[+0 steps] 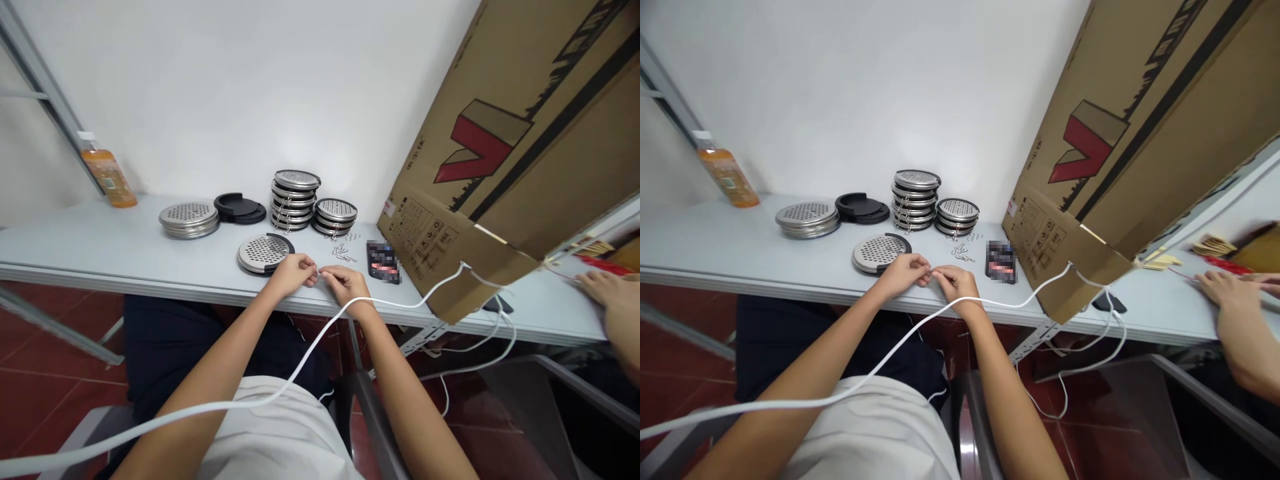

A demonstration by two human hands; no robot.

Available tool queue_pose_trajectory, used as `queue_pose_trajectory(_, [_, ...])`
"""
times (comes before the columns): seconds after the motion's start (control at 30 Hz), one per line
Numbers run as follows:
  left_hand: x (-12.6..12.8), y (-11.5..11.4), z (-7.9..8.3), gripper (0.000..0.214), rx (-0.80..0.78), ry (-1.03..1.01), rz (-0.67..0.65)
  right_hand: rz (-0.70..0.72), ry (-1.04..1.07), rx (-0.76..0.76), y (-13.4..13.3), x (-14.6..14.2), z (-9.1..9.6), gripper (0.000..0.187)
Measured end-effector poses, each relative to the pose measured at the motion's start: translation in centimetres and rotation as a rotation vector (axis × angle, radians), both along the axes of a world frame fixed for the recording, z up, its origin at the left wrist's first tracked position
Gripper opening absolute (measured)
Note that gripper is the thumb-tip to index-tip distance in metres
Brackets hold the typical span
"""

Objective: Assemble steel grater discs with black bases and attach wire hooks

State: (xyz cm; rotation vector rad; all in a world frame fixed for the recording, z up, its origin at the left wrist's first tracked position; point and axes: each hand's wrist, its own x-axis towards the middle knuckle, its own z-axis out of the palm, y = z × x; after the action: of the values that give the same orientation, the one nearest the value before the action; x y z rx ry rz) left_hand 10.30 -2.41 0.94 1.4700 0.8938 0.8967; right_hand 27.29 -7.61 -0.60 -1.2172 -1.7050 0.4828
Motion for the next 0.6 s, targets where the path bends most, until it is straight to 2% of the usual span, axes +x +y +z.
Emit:
queue_pose_trajectory(0.1, [-0.3, 0.3, -0.1, 0.014, -0.029, -0.034, -0.016, -0.191, 0.114, 0.065, 0.2, 0.5, 0.1, 0.031])
queue_pose_trajectory(0.17, [-0.3, 0.5, -0.2, 0.014, -0.031, -0.033, -0.002, -0.315, 0.225, 0.051, 0.5, 1.0, -0.1, 0.034])
queue_pose_trajectory(0.23, [-0.3, 0.6, -0.2, 0.013, -0.038, -0.025, 0.012, -0.376, 0.33, 0.009, 0.7, 1.5, -0.3, 0.038])
queue_pose_trajectory(0.4, [-0.4, 0.3, -0.4, 0.011, 0.017, -0.038, 0.034, -0.342, 0.454, -0.018, 0.9, 1.6, -0.6, 0.037])
queue_pose_trajectory(0.6, [-1.0, -0.1, -0.6, 0.018, 0.098, -0.138, 0.035, -0.288, 0.306, 0.012, 0.5, 1.2, -0.2, 0.034])
